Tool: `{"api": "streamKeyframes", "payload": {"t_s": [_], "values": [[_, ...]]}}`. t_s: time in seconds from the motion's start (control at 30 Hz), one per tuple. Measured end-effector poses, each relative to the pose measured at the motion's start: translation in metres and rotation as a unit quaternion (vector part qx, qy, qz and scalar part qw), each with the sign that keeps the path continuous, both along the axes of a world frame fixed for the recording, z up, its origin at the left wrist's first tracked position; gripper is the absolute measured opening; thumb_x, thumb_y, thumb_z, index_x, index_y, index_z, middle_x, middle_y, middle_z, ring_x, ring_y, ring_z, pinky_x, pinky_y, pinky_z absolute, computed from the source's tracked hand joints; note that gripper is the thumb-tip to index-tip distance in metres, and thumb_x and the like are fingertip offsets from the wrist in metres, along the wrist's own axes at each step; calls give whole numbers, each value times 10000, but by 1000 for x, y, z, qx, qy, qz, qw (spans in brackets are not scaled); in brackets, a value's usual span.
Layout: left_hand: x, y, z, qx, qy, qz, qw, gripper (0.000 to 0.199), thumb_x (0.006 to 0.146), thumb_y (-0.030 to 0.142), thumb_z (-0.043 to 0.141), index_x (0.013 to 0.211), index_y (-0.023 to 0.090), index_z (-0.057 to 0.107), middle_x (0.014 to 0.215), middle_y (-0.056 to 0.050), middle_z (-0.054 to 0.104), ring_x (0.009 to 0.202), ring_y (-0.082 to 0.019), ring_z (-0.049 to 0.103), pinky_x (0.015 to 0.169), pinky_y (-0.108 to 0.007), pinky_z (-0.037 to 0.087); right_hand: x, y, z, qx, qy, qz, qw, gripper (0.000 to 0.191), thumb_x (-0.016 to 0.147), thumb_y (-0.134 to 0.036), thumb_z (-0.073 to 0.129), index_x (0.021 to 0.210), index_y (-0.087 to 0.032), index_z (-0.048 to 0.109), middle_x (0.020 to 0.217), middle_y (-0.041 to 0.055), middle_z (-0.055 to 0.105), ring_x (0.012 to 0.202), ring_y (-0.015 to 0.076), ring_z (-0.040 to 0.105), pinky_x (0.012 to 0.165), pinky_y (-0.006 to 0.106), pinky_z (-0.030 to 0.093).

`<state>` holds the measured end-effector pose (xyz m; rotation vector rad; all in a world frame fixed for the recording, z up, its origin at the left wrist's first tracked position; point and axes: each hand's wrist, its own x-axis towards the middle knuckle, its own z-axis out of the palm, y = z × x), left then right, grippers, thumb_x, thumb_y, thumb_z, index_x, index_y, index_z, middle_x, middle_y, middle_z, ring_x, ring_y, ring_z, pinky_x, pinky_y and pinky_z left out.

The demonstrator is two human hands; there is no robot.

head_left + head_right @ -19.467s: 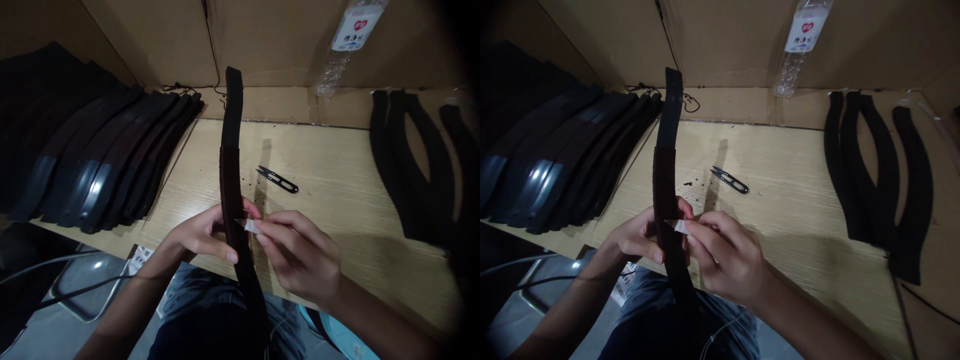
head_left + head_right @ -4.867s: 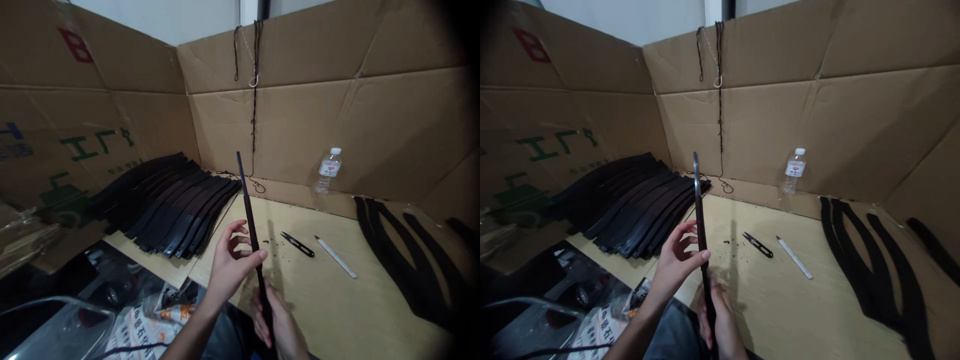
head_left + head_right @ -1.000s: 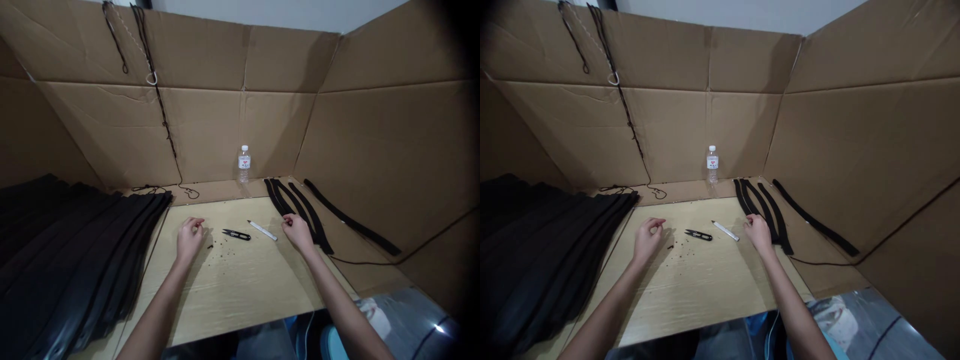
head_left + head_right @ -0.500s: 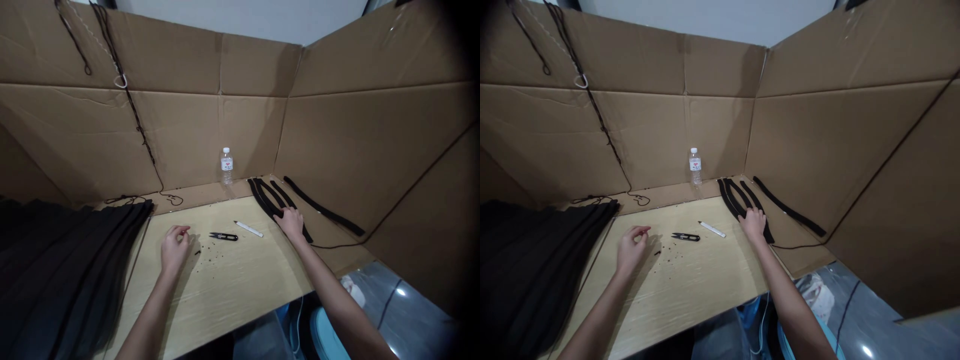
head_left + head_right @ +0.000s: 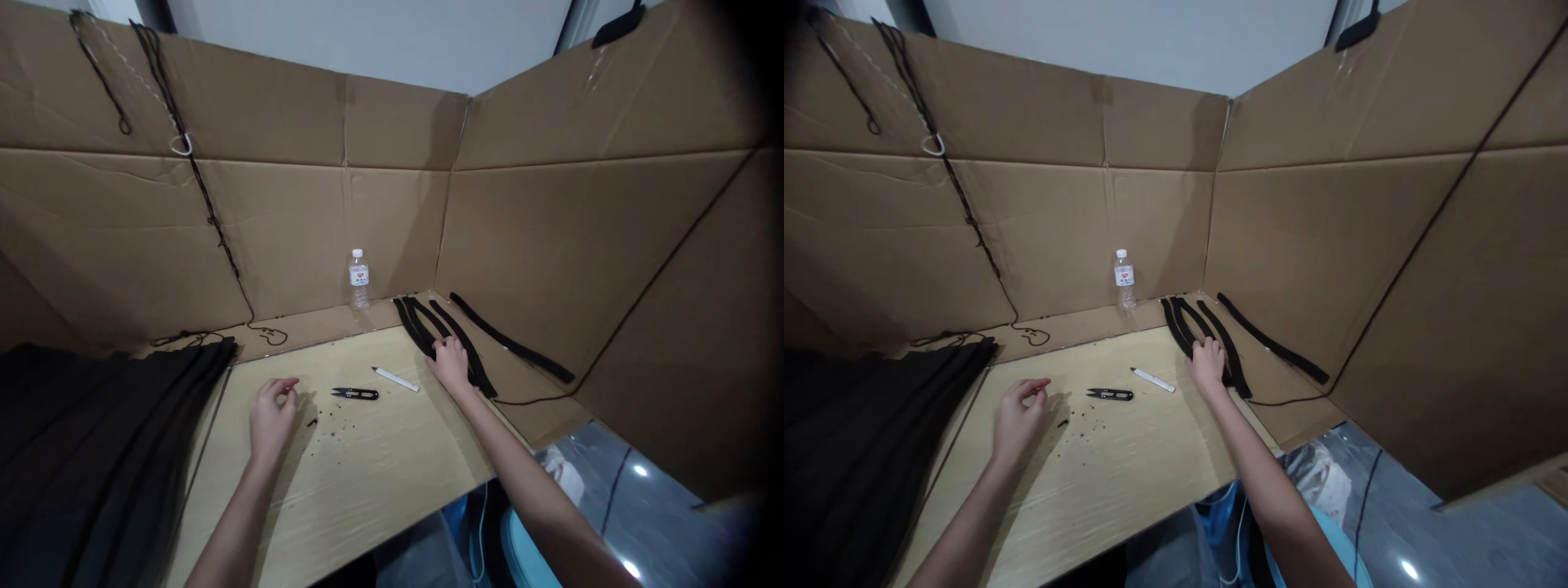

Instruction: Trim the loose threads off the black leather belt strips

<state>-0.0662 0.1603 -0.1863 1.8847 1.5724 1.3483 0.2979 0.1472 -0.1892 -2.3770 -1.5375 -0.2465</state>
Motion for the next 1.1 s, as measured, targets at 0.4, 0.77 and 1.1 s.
{"api": "streamKeyframes", "payload": {"t_s": [0.4,0.77,1.1], "values": [[0,-1,7,17,34,10,999,271,785,302,484,882,179,706,975,-90,698,938,-256,631,796,-355,475,-11,3,-8,31,-2,-26,999,259,897,-252,573,1107,-145,682,1232,174,587,1154,299,506,907,373,381],[-10,4,8,55,78,20,995,282,782,350,495,876,175,695,942,-78,695,896,-238,641,713,-307,486,-7,7,-14,63,35,-8,997,263,897,-254,549,1005,-116,745,1302,196,573,1215,327,496,1006,419,366],[-10,3,2,16,48,18,999,328,817,433,507,866,187,719,960,-90,695,914,-246,648,619,-286,509,-8,13,-22,136,79,41,987,264,882,-177,495,984,-112,730,1182,188,617,1122,323,567,980,413,440]]}}
